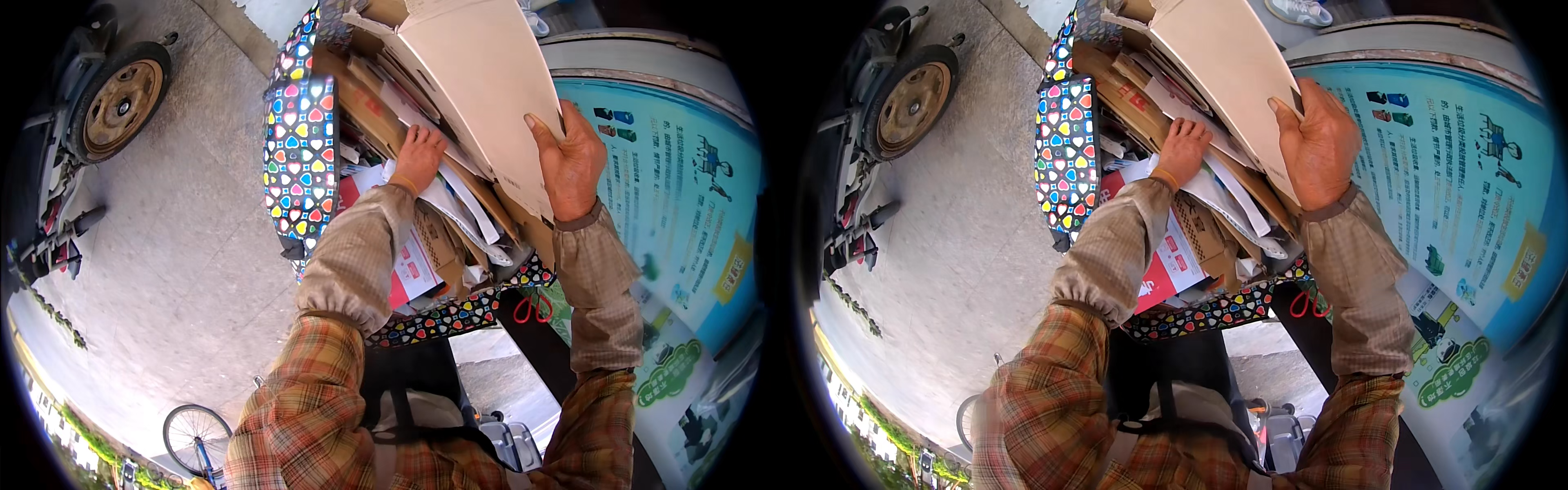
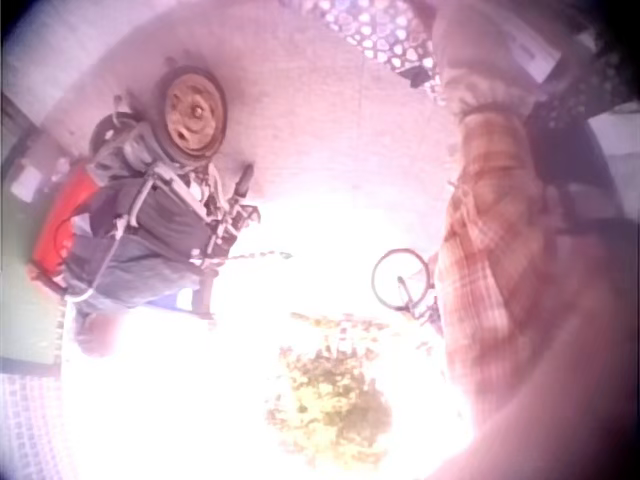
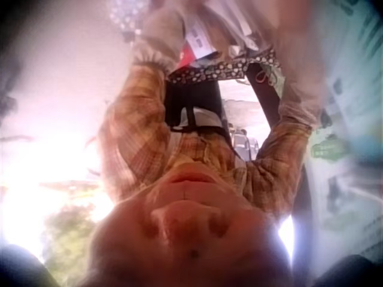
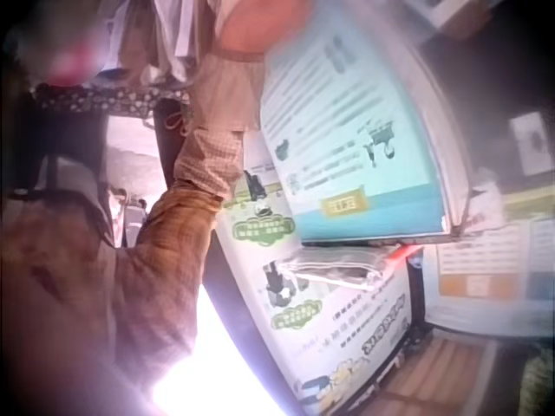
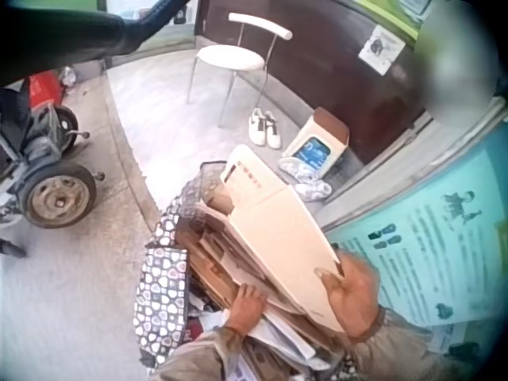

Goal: The person sorts through a pile of waste in a public bin, picking out reusable items such as shopping bags, paper, and cardboard. They fold the collected items and place them into a patterned bag attached to their cart.

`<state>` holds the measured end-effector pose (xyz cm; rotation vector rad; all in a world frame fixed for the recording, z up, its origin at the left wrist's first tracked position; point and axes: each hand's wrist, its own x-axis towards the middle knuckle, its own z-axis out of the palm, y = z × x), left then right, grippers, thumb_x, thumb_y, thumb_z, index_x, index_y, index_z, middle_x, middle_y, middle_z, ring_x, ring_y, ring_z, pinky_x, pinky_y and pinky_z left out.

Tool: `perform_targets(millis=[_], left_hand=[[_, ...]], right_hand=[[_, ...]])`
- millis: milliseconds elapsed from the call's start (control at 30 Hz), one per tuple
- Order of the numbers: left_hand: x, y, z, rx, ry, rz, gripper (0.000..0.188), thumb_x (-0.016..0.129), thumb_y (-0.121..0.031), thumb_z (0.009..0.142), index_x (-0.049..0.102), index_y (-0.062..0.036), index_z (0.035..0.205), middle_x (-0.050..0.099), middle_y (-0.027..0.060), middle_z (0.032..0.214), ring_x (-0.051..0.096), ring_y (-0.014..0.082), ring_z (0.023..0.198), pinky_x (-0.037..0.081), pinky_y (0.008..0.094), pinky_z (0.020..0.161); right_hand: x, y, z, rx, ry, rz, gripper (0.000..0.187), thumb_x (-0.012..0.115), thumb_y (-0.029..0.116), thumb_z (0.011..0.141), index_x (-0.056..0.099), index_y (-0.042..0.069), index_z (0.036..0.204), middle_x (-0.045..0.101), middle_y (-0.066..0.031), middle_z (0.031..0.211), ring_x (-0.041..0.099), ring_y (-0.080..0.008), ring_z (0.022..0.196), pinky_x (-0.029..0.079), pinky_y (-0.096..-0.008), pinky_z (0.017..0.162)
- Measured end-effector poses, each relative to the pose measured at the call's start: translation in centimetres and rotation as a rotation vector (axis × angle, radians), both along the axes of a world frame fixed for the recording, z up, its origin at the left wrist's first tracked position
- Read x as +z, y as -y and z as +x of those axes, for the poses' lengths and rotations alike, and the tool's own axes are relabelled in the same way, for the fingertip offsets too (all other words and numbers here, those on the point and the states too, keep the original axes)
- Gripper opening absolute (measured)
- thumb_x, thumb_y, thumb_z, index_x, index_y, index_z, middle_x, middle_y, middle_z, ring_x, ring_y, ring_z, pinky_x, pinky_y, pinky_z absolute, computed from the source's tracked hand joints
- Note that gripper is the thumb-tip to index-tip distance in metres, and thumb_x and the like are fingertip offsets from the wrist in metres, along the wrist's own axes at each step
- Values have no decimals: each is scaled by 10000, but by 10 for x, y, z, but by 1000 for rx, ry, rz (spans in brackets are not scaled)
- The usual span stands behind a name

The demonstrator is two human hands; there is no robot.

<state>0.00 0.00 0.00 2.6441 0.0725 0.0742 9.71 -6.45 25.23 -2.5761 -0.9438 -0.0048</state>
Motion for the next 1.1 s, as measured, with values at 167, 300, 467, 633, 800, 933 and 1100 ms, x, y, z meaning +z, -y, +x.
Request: perform_targets(millis=[167,300,467,633,800,933,1100], left_hand=[[0,-8,-6,-3,-6,19,252,515,-74,707,550,-93,956,486,68,963,438,242,1046,240,410,1007],[-2,-5,-14,22,103,-73,271,513,-71,697,548,-82,966,483,69,945,443,245,1015,242,397,1007],[-7,-4,-5,34,77,-14,280,500,-70,710,553,-82,984,498,66,978,440,241,1045,229,397,1026],[2,-8,-8,-5,5,-24,301,489,-69,718,559,-79,1010,499,72,1002,430,242,1079,218,395,1038],[2,-5,-5,-4,19,-6,320,487,-62,710,558,-69,1022,496,76,1008,425,243,1082,218,391,1039],[1,-8,-10,14,68,-42,315,489,-61,710,557,-66,1018,494,77,1006,427,241,1073,217,392,1042],[1,-1,-6,-9,42,-37,313,497,-60,706,548,-74,1015,488,76,998,429,240,1062,215,390,1045]], right_hand=[[-66,-17,-34,99,196,53,229,687,78,707,592,33,910,608,-117,846,590,-277,779,472,-319,661],[-72,-21,-19,111,157,15,210,672,90,722,584,24,901,607,-122,846,582,-281,756,461,-340,646],[-33,33,-28,14,-3,119,185,649,42,749,588,-1,918,604,-128,785,598,-257,718,467,-300,644],[32,55,-23,-60,-341,173,233,634,12,755,601,-18,983,638,-129,816,613,-152,710,476,-277,655],[24,-19,35,131,-447,56,272,638,63,731,603,-25,986,652,-149,757,619,-154,635,484,-275,616],[9,-48,41,166,-611,82,251,637,24,762,607,-15,1008,659,-75,829,604,-115,673,485,-251,607],[-42,-38,44,119,-247,-49,282,672,140,693,615,16,940,632,-192,789,618,-336,710,481,-363,625]])
